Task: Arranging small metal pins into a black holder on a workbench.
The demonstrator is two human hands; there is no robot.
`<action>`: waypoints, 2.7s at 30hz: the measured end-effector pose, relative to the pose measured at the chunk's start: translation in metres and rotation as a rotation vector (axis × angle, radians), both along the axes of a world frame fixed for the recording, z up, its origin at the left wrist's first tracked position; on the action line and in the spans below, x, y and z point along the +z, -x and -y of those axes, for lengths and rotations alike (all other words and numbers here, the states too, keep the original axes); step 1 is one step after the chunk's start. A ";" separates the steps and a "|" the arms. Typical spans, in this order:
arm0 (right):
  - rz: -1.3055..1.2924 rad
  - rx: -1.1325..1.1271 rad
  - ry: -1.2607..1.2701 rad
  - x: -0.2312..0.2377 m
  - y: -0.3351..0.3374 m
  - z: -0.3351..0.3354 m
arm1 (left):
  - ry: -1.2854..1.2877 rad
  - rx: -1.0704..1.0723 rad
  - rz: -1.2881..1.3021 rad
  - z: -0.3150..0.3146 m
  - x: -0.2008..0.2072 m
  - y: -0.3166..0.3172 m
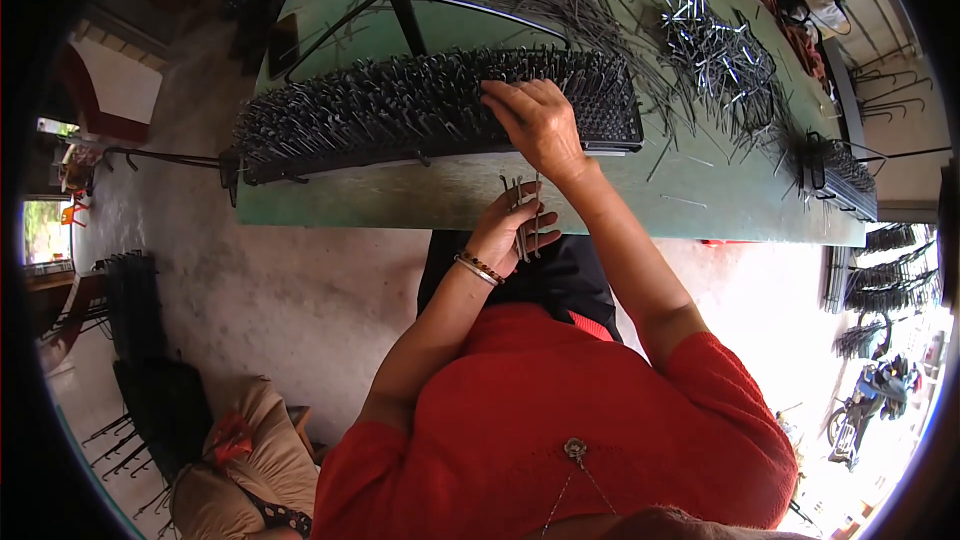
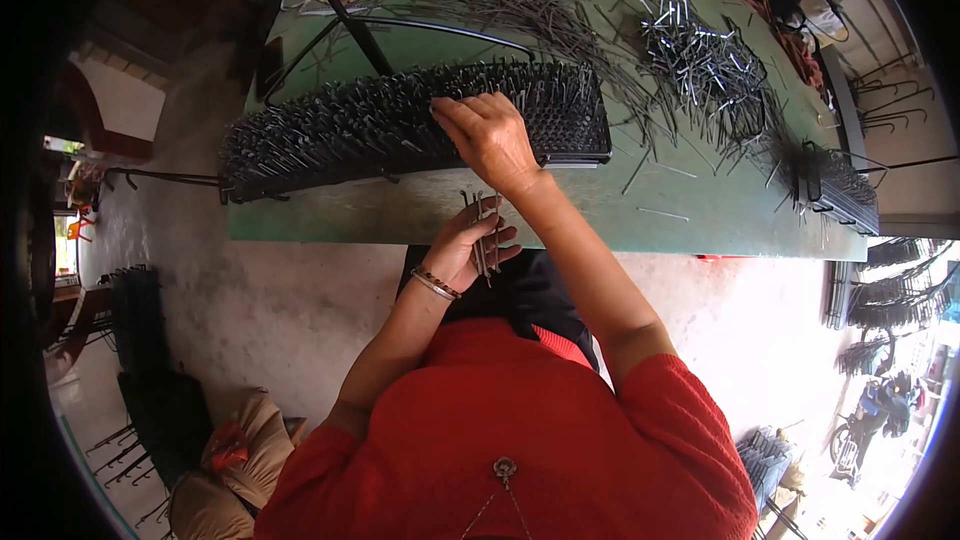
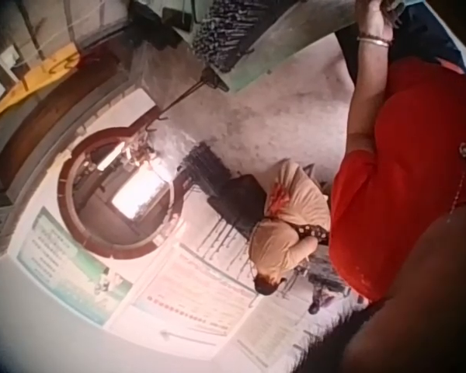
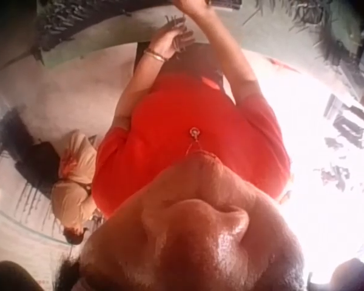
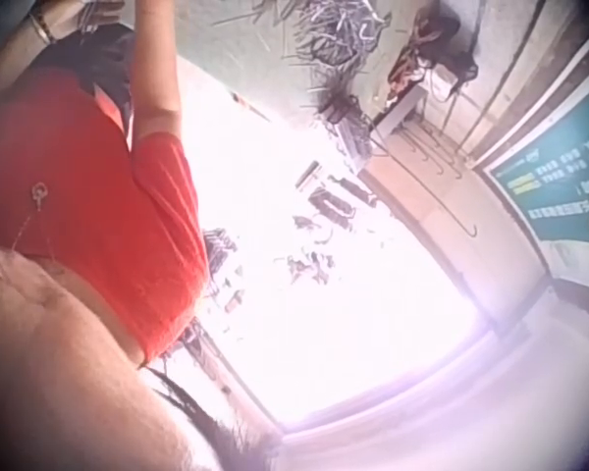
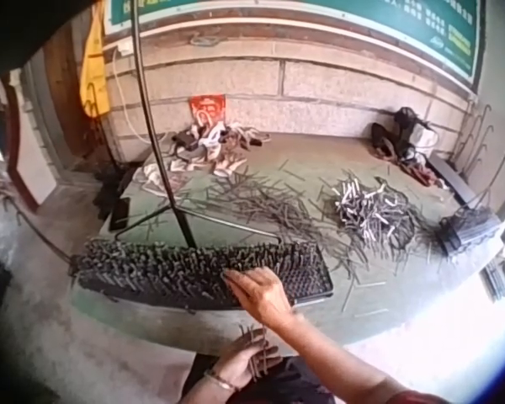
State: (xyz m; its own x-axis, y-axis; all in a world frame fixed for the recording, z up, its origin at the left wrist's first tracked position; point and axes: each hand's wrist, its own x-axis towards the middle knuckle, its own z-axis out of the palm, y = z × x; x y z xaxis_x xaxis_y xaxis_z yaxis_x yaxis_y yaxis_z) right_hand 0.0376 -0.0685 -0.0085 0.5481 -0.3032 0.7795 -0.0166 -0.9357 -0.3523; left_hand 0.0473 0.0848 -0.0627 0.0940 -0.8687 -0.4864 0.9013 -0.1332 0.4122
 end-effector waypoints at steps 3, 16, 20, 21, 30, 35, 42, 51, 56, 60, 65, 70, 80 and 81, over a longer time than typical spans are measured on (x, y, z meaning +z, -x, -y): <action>-0.002 0.015 0.027 0.000 0.003 0.001 | -0.014 -0.001 0.003 0.001 0.001 -0.001; -0.029 0.056 0.007 0.006 0.004 0.004 | -0.005 0.000 0.047 0.001 0.002 -0.001; -0.051 0.107 0.021 0.004 0.005 0.003 | -0.020 0.010 0.051 0.002 0.002 -0.002; -0.072 0.111 0.015 0.005 0.006 0.002 | -0.032 0.013 0.058 0.002 0.003 -0.002; -0.173 0.149 0.052 0.007 0.006 0.007 | -0.003 0.021 0.038 0.002 -0.002 0.000; -0.109 0.106 0.012 0.007 0.009 0.000 | 0.008 0.037 0.062 0.001 -0.002 0.000; -0.189 -0.039 -0.385 0.022 0.042 -0.009 | 0.061 0.175 0.112 0.003 0.008 0.000; -0.316 0.064 -0.994 0.020 0.057 -0.005 | 0.086 0.211 0.049 0.009 0.016 0.002; -0.036 -0.079 -0.745 0.033 0.032 -0.002 | 0.056 0.089 0.074 0.003 0.005 0.007; 0.024 -0.060 -0.576 0.026 0.018 0.004 | 0.004 0.019 0.135 0.002 0.004 0.006; 0.036 -0.067 -0.537 0.020 0.014 0.004 | -0.006 -0.044 0.127 0.000 0.008 0.002; -0.019 -0.071 -0.442 0.012 0.015 0.002 | 0.008 -0.105 0.086 0.000 0.011 0.001; -0.038 -0.057 -0.070 0.006 0.016 -0.001 | -0.015 -0.189 0.082 -0.002 0.010 -0.002; -0.032 -0.068 -0.082 0.006 0.016 -0.001 | -0.007 -0.193 0.074 -0.002 0.009 -0.002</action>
State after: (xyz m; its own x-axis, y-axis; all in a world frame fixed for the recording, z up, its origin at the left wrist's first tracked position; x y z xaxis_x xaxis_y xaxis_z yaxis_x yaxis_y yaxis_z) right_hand 0.0216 -0.0675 -0.0024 0.5486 -0.4028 0.7326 -0.0919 -0.9000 -0.4261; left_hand 0.0493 0.0866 -0.0539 -0.0376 -0.8707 -0.4904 0.8259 -0.3034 0.4752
